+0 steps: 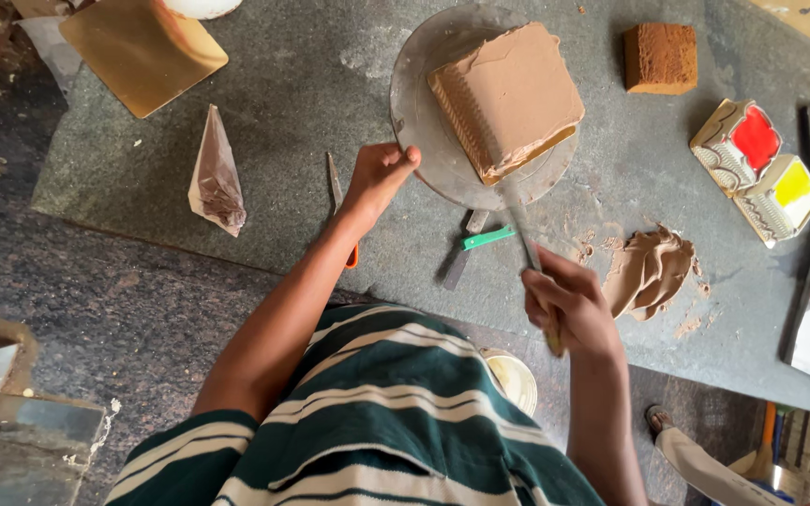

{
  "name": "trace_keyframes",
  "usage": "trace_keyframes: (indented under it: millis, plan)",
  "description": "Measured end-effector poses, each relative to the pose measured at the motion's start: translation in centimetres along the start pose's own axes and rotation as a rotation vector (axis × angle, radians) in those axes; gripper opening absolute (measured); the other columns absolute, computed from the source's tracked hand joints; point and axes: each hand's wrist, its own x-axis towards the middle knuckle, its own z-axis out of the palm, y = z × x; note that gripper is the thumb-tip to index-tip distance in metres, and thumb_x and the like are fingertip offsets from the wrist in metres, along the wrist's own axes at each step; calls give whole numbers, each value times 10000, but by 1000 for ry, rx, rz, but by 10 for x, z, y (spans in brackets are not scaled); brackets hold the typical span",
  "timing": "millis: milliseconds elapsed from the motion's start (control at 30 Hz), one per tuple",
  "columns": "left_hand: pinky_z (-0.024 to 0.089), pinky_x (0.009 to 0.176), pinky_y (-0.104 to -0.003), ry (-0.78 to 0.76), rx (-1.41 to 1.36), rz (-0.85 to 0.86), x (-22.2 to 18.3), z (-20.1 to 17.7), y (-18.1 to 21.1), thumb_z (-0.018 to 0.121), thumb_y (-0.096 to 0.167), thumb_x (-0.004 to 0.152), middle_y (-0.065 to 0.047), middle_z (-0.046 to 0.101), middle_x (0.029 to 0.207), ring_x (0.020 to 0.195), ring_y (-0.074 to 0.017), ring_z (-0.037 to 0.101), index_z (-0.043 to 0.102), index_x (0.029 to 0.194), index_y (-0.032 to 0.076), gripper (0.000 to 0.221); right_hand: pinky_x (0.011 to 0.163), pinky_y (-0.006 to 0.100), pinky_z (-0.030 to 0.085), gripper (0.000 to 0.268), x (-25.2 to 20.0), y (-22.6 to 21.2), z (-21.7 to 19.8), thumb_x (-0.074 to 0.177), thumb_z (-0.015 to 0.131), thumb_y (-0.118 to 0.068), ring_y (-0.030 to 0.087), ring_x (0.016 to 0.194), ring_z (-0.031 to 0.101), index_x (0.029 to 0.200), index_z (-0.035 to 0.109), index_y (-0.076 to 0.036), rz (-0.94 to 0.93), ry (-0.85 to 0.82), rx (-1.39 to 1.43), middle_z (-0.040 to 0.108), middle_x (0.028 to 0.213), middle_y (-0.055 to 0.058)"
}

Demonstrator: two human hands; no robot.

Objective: The person frosts a cake by spreading chocolate frosting over the sides using a spatula and then piped white frosting along the bottom edges using a pastry bag.

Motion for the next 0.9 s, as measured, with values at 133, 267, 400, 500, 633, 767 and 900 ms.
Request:
trace_keyframes:
  millis: [133,267,400,500,633,767,900]
  plan:
    - [344,531,-240,-83,43,23,-19,7,12,628,669,944,77,630,669,607,-15,477,698,748,97,608,455,288,455,235,-29,27,-33,1118,549,-128,160,565,609,1300,604,10,-271,207,324,660,846,115]
    - [306,492,-261,-79,80,-39,-19,24,16,663,643,926,50,608,610,538,-36,467,638,657,63,640,394,354,432,300,-36,121,-60,1029,612,-143,215,518,546,1311,649,-49,-289,1061,-501,695,1000,116]
    - [275,493,-277,-61,110,-31,-13,18,12,695,625,920,61,468,548,510,-46,397,643,636,101,598,650,494,488,247,-64,239,-19,1035,672,-146,394,767,603,1254,736,-52,-115,1146,-1242,617,891,251]
    - [272,481,-284,16,64,-33,0,6,12,724,607,921,83,443,563,518,-48,397,465,609,149,612,607,395,490,245,-75,243,3,1043,645,-197,273,715,608,1176,736,-12,-215,1120,-937,637,911,198]
    - [231,491,-269,213,100,-29,20,-9,24,579,640,1004,103,360,560,529,-34,332,349,597,182,654,418,321,323,365,-80,193,3,1075,700,-273,149,479,435,969,701,76,210,1006,138,508,708,141]
    - [254,478,-282,59,317,-73,19,-10,36,621,624,991,49,447,597,536,-62,354,424,646,139,627,402,271,355,271,-55,131,-3,1015,718,-198,84,484,492,987,672,68,-169,995,87,672,1021,-4]
    - [314,455,-262,-51,126,-123,11,-2,44,602,658,957,3,610,583,486,-61,438,568,640,120,625,519,331,386,220,-33,60,14,1019,767,-98,173,643,531,1229,759,-30,-542,870,-873,628,914,95]
